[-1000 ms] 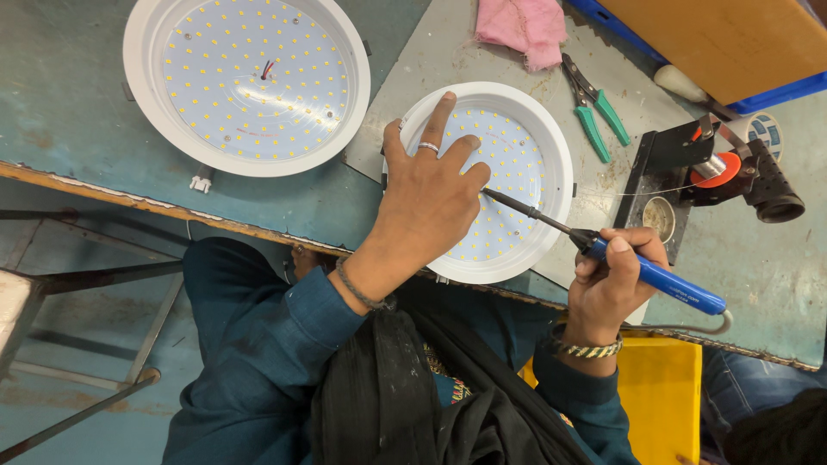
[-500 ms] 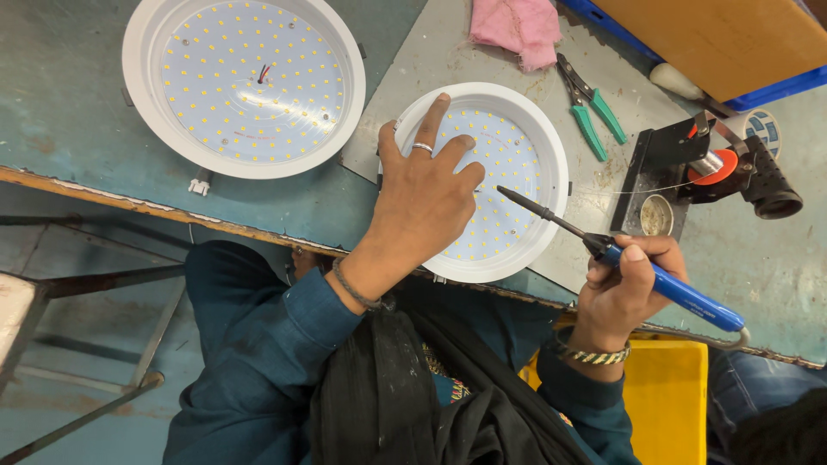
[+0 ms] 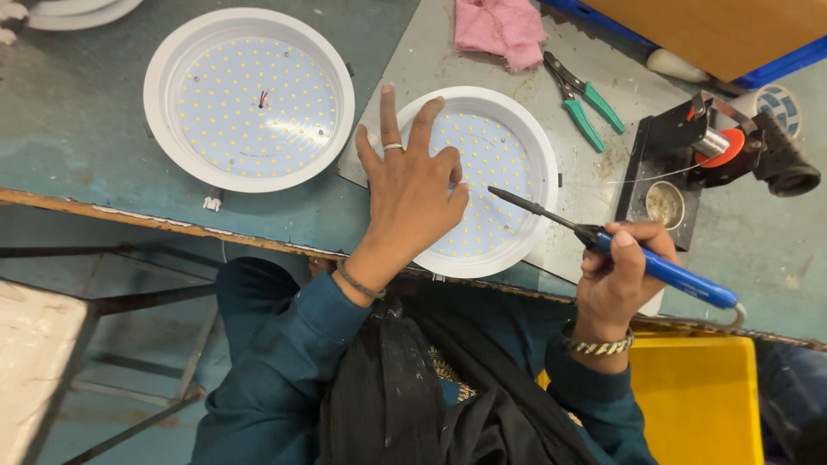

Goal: The person uses a soldering iron to attach wires to the center of circular LED light panels. They handle multiple panels, moving finished ones aside and picking up new ones from a stack. The person also uses pliers to trim wire ends on the panels.

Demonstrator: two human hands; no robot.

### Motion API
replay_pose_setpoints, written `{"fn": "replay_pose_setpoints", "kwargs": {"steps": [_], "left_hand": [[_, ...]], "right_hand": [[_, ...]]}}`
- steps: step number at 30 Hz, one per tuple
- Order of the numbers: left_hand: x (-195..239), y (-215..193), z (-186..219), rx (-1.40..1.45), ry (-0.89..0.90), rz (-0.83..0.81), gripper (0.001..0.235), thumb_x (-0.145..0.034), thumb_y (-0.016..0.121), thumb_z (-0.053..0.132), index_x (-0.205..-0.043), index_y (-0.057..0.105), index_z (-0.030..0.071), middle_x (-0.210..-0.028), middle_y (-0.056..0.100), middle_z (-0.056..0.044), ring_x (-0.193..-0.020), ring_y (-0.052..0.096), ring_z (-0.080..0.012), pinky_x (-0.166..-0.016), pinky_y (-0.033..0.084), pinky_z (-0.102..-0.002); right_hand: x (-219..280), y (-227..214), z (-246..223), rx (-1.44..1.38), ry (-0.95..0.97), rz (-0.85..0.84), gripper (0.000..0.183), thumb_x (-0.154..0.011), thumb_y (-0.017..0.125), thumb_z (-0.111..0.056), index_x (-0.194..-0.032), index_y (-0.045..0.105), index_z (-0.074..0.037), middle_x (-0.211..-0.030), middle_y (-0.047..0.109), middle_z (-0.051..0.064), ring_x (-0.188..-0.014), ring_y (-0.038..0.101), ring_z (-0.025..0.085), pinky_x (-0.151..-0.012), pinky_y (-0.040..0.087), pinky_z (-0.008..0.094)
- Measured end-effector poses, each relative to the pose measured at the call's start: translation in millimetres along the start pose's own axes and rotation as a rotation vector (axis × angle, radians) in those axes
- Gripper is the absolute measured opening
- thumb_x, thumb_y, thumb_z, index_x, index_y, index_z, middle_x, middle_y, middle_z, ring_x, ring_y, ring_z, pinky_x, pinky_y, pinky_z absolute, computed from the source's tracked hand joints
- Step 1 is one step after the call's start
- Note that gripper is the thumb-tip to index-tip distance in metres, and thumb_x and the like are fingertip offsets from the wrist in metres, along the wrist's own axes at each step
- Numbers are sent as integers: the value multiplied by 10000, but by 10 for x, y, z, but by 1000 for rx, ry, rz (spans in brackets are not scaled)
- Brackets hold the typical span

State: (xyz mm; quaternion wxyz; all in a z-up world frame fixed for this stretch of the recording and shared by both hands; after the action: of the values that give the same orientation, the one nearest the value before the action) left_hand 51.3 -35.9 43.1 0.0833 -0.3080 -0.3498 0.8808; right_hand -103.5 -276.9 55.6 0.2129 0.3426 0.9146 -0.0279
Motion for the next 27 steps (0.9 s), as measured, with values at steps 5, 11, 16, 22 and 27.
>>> {"fn": "replay_pose_setpoints", "kwargs": {"steps": [5, 11, 16, 22, 27], "left_hand": [[-9, 47, -33, 20, -54, -34, 143, -705, 797, 241, -757, 697, 152, -1598, 319, -201, -1502, 36, -540, -1084, 182, -735], [-30, 86, -54, 19, -70, -76, 169, -690, 809, 244, -772, 690, 155, -1618, 282, -199, -1501, 48, -538, -1054, 213, -688], [-38, 106, -53, 30, -89, -100, 167, -682, 806, 240, -779, 695, 161, -1623, 276, -192, -1508, 97, -497, -1040, 227, -643], [-27, 118, -62, 21, -80, -94, 177, -677, 805, 238, -791, 690, 164, -1624, 282, -186, -1502, 135, -485, -1041, 232, -633], [-14, 93, -60, 21, -51, -65, 184, -695, 805, 243, -803, 677, 166, -1628, 285, -186, -1508, 148, -469, -1048, 240, -632]], "right_hand": [[-64, 83, 54, 23, 38, -84, 212, -992, 651, -179, -938, 595, 19, -735, 596, 72, -476, 504, 101, -463, 425, 215], [-55, 194, 89, 23, 71, -120, 188, -999, 653, -159, -942, 604, 14, -737, 614, 65, -526, 523, 81, -471, 395, 201], [-64, 239, 88, 33, 101, -130, 179, -989, 651, -163, -947, 609, 5, -751, 627, 58, -549, 548, 68, -457, 387, 186], [-51, 276, 62, 67, 94, -136, 177, -987, 647, -164, -949, 611, 5, -755, 631, 60, -552, 554, 69, -453, 387, 186], [-46, 251, -5, 95, 54, -122, 209, -1003, 657, -188, -948, 611, 8, -707, 622, 59, -497, 536, 65, -432, 384, 172]]}}
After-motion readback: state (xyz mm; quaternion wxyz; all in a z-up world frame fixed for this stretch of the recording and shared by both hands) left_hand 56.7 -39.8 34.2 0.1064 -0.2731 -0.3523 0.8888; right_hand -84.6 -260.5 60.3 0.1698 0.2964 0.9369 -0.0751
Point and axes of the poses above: each hand's wrist, its own x-axis away from the middle knuckle, its own y-axis out of the palm, z = x × y, the point moved 7 cm from there along -x, towards the middle knuckle
